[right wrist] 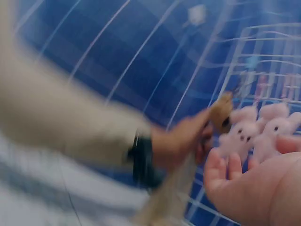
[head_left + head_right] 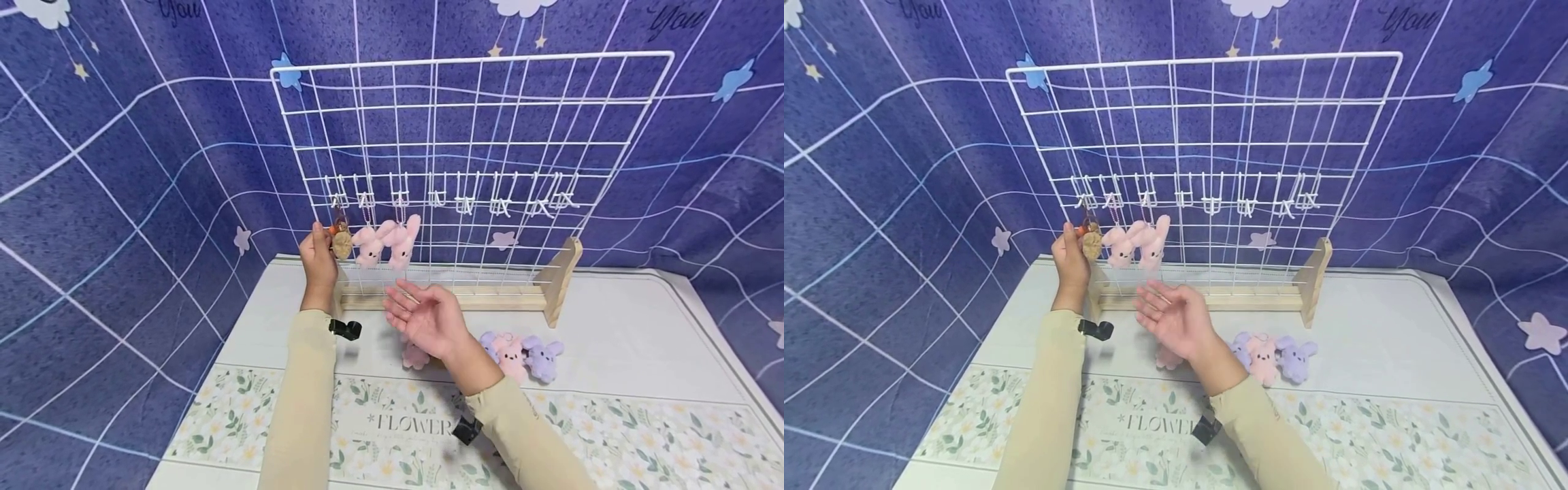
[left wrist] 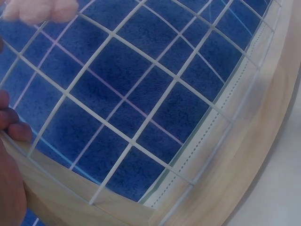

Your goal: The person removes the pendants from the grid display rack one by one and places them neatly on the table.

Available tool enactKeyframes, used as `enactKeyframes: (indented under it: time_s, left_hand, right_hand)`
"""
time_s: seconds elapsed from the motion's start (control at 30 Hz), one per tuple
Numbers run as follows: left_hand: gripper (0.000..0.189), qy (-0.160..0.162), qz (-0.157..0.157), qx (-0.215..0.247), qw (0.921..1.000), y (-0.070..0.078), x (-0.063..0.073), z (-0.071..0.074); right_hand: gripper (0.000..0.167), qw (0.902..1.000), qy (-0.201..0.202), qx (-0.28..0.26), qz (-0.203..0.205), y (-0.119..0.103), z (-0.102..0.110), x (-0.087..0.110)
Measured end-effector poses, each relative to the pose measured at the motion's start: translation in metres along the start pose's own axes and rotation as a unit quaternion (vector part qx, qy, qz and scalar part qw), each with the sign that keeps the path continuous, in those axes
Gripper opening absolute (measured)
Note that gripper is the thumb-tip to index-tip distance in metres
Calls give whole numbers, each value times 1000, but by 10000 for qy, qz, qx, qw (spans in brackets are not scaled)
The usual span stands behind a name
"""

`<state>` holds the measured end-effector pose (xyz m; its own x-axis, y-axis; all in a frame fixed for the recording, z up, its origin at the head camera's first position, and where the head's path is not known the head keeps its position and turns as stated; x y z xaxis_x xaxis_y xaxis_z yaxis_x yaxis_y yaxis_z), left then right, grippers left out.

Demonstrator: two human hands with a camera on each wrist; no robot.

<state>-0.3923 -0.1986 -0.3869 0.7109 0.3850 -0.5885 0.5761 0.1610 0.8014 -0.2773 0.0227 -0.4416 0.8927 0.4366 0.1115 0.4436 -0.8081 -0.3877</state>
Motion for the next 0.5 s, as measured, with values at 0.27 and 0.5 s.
enactKeyframes:
  time_s: [0.27, 0.5]
  left_hand:
    - [50, -24, 25, -115, 9999, 0, -1, 1]
    - [52, -5, 108, -68, 9999, -1, 0, 2]
  right_hand:
    - [97, 9542, -363, -2961, -218, -8, -23, 4]
    - [54, 9532, -681, -2946, 14, -19, -39, 10]
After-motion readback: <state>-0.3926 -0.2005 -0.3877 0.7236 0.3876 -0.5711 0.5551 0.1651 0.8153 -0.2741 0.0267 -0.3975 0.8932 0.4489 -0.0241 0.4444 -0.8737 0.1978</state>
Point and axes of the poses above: each hand's wrist, its own x-axis away from the middle knuckle, its own z-axis out of the back of the hand, y = z × x, the point moved 7 cm from there along -x, towards the middle knuckle, and after that the axes turned 15 degrees about -x, right-handed, at the moved point
